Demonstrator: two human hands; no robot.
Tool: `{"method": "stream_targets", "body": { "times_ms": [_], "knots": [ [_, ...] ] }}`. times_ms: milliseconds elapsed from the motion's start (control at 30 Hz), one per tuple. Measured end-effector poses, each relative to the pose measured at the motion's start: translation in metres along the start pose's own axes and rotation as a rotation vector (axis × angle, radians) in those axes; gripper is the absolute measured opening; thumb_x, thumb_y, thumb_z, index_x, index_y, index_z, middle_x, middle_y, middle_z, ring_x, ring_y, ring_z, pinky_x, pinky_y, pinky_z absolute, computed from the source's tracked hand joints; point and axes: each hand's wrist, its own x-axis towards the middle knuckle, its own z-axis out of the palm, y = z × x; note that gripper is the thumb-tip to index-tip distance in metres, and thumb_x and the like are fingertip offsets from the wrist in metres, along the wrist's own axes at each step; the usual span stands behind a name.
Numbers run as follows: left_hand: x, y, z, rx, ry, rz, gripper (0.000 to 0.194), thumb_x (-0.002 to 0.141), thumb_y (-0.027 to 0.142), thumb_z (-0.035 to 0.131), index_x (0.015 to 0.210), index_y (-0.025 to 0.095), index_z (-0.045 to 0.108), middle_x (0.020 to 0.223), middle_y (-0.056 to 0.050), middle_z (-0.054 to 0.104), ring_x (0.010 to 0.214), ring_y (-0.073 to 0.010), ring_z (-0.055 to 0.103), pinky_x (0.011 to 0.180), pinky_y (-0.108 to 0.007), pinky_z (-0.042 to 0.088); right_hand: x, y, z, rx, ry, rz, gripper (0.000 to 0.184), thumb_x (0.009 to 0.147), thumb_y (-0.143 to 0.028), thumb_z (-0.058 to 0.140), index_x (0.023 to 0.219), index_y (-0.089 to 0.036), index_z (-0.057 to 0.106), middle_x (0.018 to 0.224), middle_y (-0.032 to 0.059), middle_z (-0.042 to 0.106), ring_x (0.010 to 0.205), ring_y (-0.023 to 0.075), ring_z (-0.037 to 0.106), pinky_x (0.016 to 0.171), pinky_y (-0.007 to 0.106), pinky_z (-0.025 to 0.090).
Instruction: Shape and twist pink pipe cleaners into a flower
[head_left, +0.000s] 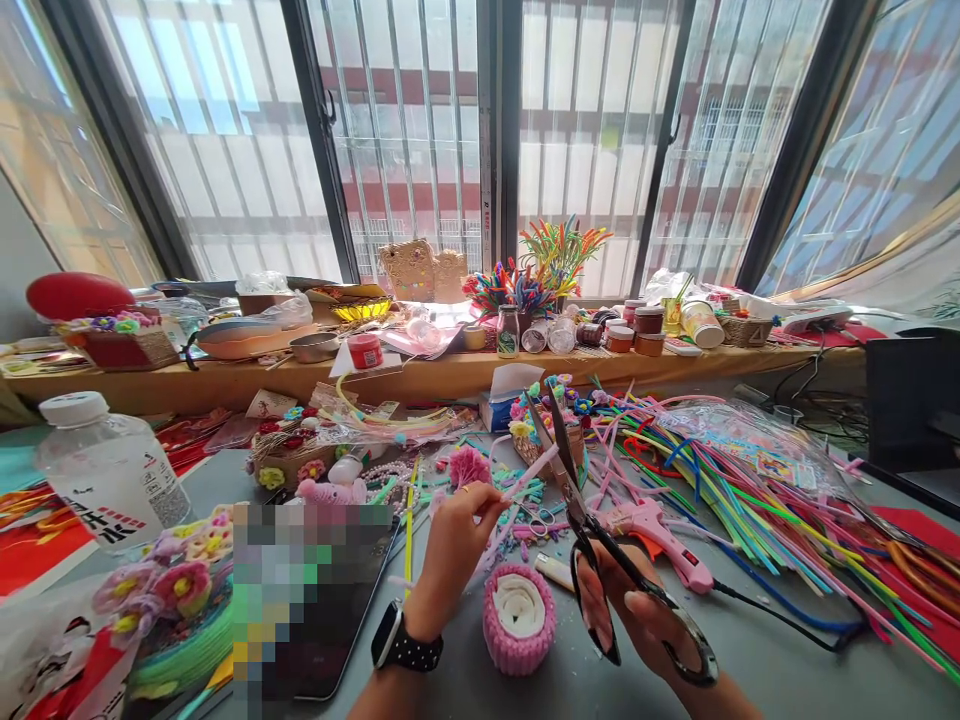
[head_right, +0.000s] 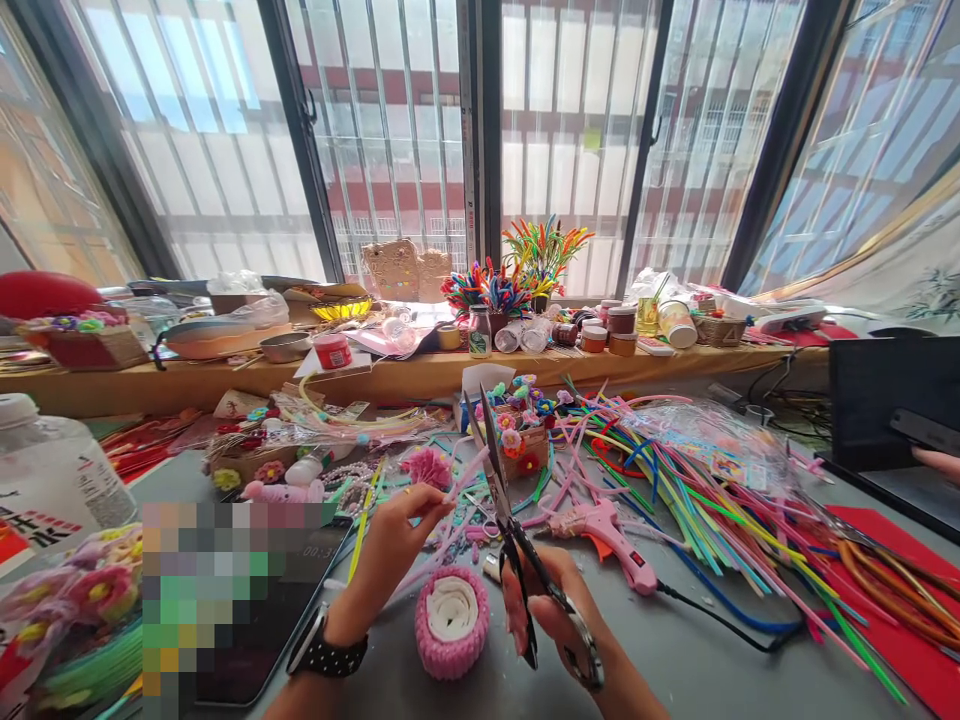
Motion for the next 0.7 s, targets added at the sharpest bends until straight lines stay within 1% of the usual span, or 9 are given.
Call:
{"method": "stream_targets", "body": {
  "times_ms": [100,233,300,367,467,533,600,667,700],
  "knots": [
    [0.0,-0.002,0.001,-0.024,0.01,-0.009,0.02,0.077,0.031,0.046,0.068,0.019,0.059,0.067,-0.002,0.062,0.062,-0.0138,0.055,0.058,-0.023,0.038,0.001,0.001,0.0,-0.042,0.005,-0.018,0.045,0.055,-0.062,0.056,0.059,-0.018,0.048,0.041,-0.0045,0.041,0.035,0.0093,0.04,0.04,0.024,0.035],
    [0.0,-0.002,0.0,-0.034,0.029,-0.007,0.02,0.077,0.031,0.047,0.068,0.018,0.059,0.067,-0.002,0.062,0.062,-0.0136,0.055,0.058,-0.022,0.039,0.001,0.005,-0.002,-0.094,-0.018,-0.029,0.049,0.054,-0.066,0.054,0.057,-0.018,0.048,0.04,-0.0045,0.042,0.034,0.009,0.042,0.042,0.024,0.04],
    [0.001,-0.002,-0.001,-0.055,0.022,-0.002,0.02,0.077,0.031,0.047,0.067,0.018,0.059,0.067,-0.002,0.062,0.062,-0.0131,0.055,0.058,-0.022,0.039,0.0,0.009,-0.005,-0.139,-0.011,-0.011,0.045,0.057,-0.063,0.054,0.056,-0.018,0.045,0.038,-0.0052,0.041,0.031,0.0082,0.04,0.038,0.023,0.039],
    [0.001,-0.003,-0.001,-0.074,0.012,-0.007,0.021,0.077,0.031,0.047,0.067,0.017,0.059,0.067,-0.002,0.062,0.061,-0.0127,0.055,0.059,-0.022,0.04,0.0,0.013,-0.01,-0.189,0.011,0.02,0.039,0.063,-0.055,0.054,0.056,-0.019,0.042,0.035,-0.0062,0.041,0.026,0.007,0.038,0.032,0.02,0.035],
    [0.003,-0.006,-0.002,-0.091,0.012,-0.033,0.024,0.077,0.033,0.046,0.067,0.016,0.059,0.066,-0.002,0.062,0.061,-0.0131,0.055,0.059,-0.022,0.04,0.001,0.014,-0.016,-0.247,0.018,0.04,0.033,0.067,-0.047,0.055,0.059,-0.018,0.043,0.039,-0.0041,0.046,0.027,0.0072,0.041,0.03,0.018,0.032],
    [0.003,-0.008,-0.003,-0.105,0.025,-0.058,0.024,0.076,0.035,0.047,0.067,0.016,0.06,0.067,-0.003,0.063,0.061,-0.0137,0.056,0.059,-0.023,0.041,0.002,0.01,-0.02,-0.272,0.003,0.033,0.032,0.067,-0.047,0.055,0.061,-0.017,0.045,0.042,-0.0019,0.049,0.03,0.008,0.043,0.03,0.019,0.032],
    [0.004,-0.01,-0.004,-0.148,0.043,-0.096,0.025,0.075,0.036,0.048,0.069,0.016,0.061,0.067,-0.003,0.064,0.062,-0.0144,0.056,0.058,-0.023,0.041,0.0,0.002,-0.024,-0.324,0.019,0.023,0.032,0.067,-0.048,0.054,0.062,-0.017,0.046,0.044,-0.0011,0.05,0.032,0.0088,0.044,0.032,0.02,0.033],
    [0.004,-0.011,-0.007,-0.236,0.058,-0.151,0.027,0.073,0.038,0.049,0.071,0.015,0.062,0.067,-0.004,0.064,0.062,-0.0147,0.057,0.057,-0.023,0.042,-0.008,-0.009,-0.03,-0.468,0.066,0.019,0.029,0.068,-0.045,0.053,0.063,-0.017,0.047,0.045,-0.0013,0.05,0.035,0.0098,0.045,0.035,0.021,0.035],
    [0.005,-0.011,-0.01,-0.285,0.066,-0.18,0.028,0.072,0.04,0.049,0.071,0.015,0.062,0.067,-0.004,0.064,0.062,-0.0147,0.057,0.057,-0.023,0.042,-0.015,-0.014,-0.035,-0.59,0.087,0.027,0.026,0.069,-0.042,0.054,0.062,-0.017,0.048,0.046,-0.0011,0.05,0.037,0.0106,0.046,0.037,0.022,0.037]
  ]
}}
